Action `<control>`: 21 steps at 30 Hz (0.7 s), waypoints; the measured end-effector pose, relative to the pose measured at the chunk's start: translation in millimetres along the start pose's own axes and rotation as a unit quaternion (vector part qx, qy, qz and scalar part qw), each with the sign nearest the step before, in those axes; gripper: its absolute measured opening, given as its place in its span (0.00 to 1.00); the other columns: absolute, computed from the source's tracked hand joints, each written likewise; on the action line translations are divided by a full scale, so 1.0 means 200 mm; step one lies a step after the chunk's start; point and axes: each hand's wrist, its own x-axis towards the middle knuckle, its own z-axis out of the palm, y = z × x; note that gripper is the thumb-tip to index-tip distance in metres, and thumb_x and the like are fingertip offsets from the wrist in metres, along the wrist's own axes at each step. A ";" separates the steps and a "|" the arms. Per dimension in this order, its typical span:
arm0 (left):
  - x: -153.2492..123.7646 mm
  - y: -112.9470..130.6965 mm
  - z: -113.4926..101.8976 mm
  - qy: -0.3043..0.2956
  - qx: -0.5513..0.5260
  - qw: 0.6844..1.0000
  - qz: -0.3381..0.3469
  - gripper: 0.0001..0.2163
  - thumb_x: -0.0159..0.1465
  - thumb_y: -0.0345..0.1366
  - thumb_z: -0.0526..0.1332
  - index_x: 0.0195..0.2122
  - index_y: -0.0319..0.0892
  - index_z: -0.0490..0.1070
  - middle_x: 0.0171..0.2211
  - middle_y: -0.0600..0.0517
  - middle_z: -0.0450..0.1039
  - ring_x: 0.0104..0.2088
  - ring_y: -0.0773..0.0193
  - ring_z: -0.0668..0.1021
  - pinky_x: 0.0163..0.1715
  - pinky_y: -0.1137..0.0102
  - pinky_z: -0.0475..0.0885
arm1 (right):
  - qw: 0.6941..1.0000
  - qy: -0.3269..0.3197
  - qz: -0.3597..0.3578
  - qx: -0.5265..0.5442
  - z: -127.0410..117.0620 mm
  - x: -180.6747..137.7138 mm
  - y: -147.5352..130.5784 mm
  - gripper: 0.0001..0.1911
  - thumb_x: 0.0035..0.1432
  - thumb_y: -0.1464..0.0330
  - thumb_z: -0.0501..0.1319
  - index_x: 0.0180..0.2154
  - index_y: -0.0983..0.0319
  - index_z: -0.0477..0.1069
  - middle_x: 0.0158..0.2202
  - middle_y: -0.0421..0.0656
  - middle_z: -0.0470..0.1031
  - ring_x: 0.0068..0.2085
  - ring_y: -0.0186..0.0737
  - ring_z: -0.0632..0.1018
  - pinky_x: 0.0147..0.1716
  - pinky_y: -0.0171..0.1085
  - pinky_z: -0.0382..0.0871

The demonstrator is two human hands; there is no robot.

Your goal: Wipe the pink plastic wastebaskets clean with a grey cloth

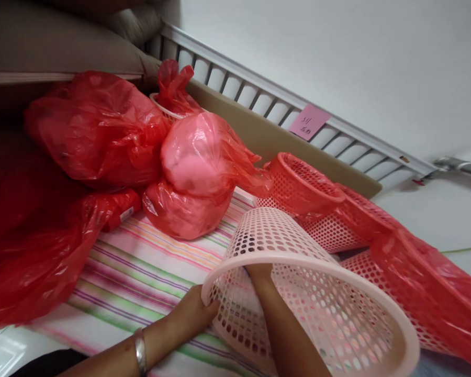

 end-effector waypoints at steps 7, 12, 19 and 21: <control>0.01 0.02 0.00 -0.006 -0.026 1.000 0.001 0.14 0.55 0.29 0.53 0.37 0.38 0.76 0.34 0.47 0.79 0.35 0.58 0.79 0.34 0.70 0.71 | 1.000 0.027 0.004 0.000 0.01 0.00 0.01 0.17 0.61 0.65 0.50 0.50 0.58 0.68 0.50 0.44 0.72 0.55 0.44 0.68 0.55 0.41 0.58; 0.01 0.00 0.01 -0.006 -0.025 1.000 0.008 0.14 0.55 0.28 0.52 0.36 0.38 0.76 0.33 0.47 0.79 0.35 0.58 0.79 0.34 0.70 0.71 | 1.000 0.013 0.026 -0.012 0.00 -0.08 -0.01 0.19 0.60 0.64 0.50 0.50 0.62 0.69 0.54 0.50 0.70 0.55 0.50 0.69 0.52 0.43 0.61; 0.00 0.01 0.00 -0.009 -0.021 1.000 0.010 0.13 0.55 0.29 0.53 0.38 0.38 0.76 0.34 0.48 0.79 0.36 0.58 0.79 0.36 0.70 0.71 | 0.999 -0.025 0.013 -0.019 -0.02 -0.31 -0.04 0.22 0.56 0.63 0.52 0.50 0.63 0.67 0.46 0.52 0.75 0.46 0.51 0.76 0.41 0.42 0.67; 0.00 0.01 0.00 -0.012 -0.028 0.999 0.016 0.14 0.56 0.29 0.53 0.39 0.39 0.76 0.36 0.49 0.80 0.36 0.58 0.79 0.37 0.70 0.72 | 1.000 -0.026 0.004 -0.009 -0.03 -0.41 -0.04 0.21 0.57 0.62 0.50 0.51 0.63 0.66 0.45 0.52 0.75 0.44 0.50 0.77 0.41 0.42 0.67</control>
